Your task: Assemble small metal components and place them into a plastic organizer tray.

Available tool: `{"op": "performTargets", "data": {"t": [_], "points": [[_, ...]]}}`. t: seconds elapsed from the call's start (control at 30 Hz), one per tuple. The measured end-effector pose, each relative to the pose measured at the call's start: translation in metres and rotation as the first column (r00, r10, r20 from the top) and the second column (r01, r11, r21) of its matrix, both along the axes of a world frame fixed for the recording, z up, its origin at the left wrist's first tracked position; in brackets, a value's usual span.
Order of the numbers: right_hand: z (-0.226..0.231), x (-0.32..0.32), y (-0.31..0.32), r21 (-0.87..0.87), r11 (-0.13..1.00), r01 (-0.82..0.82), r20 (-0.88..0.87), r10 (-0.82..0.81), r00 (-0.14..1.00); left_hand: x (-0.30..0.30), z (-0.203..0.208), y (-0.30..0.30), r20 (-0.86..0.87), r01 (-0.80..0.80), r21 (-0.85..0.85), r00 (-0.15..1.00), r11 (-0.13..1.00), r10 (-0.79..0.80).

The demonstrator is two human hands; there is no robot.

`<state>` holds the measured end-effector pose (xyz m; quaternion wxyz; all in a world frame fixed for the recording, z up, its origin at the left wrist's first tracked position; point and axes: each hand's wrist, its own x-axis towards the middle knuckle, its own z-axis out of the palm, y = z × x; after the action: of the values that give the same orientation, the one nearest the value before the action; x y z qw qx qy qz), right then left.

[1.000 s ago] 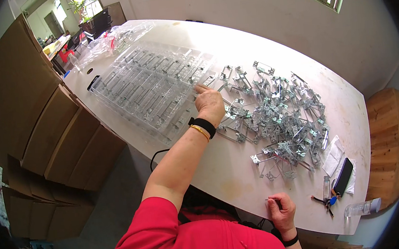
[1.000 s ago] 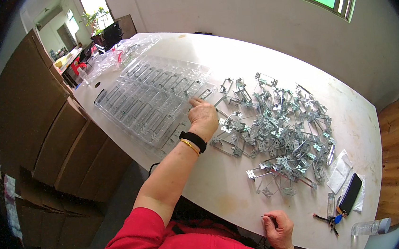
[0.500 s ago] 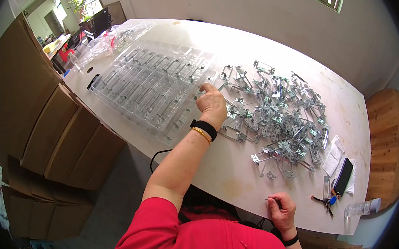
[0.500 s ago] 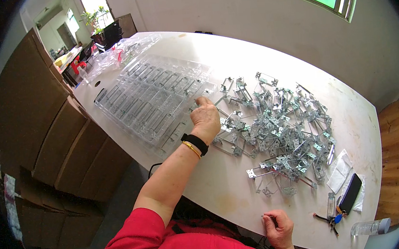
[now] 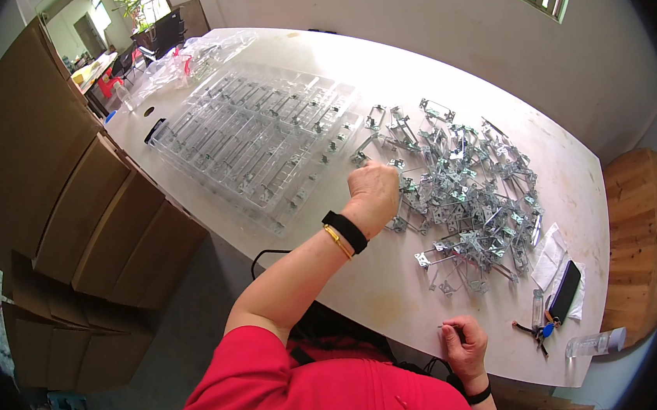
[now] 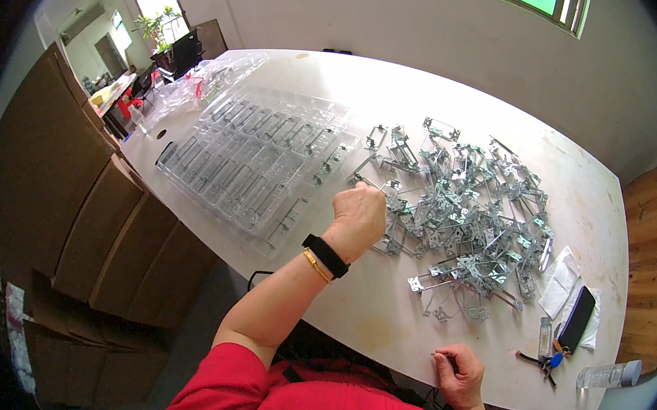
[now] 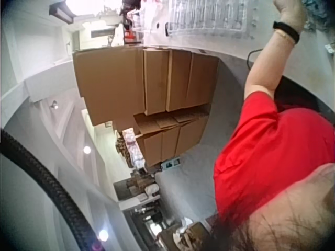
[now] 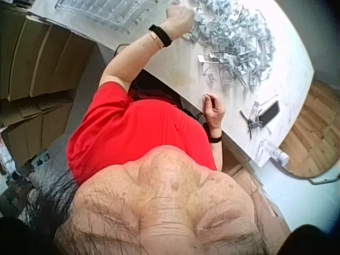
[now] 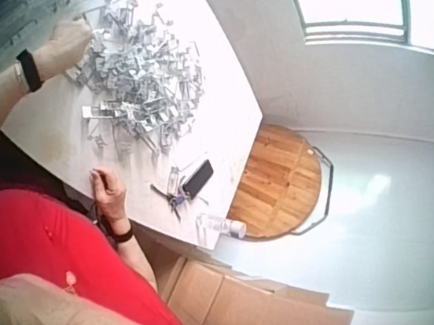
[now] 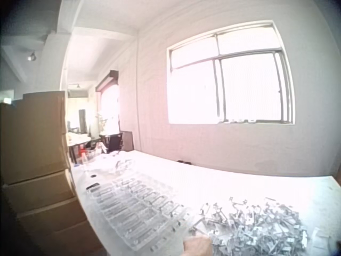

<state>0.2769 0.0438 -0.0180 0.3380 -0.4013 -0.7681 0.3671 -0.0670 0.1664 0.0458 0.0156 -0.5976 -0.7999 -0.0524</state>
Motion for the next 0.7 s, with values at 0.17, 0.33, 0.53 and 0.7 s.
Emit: {"op": "performTargets", "data": {"t": [0.17,0.33,0.53,0.7], "points": [[-0.001,0.001,0.0,0.003,1.0,0.006,0.003,-0.006,1.0,0.005,0.005,-0.036,0.096,0.135,0.081,0.985,0.987,-0.143],[-0.001,-0.001,0.0,0.019,1.0,0.002,-0.013,-0.001,1.0,0.001,0.001,-0.068,0.096,0.142,0.107,0.984,0.984,-0.153],[0.0,0.0,0.0,0.013,1.0,-0.013,0.001,0.013,1.0,-0.019,-0.008,-0.052,0.045,-0.09,0.145,0.995,0.985,0.085],[-0.002,0.0,0.001,0.008,1.0,-0.002,-0.014,0.003,1.0,-0.045,-0.011,-0.02,0.161,-0.217,0.096,0.967,0.971,0.2]]}}
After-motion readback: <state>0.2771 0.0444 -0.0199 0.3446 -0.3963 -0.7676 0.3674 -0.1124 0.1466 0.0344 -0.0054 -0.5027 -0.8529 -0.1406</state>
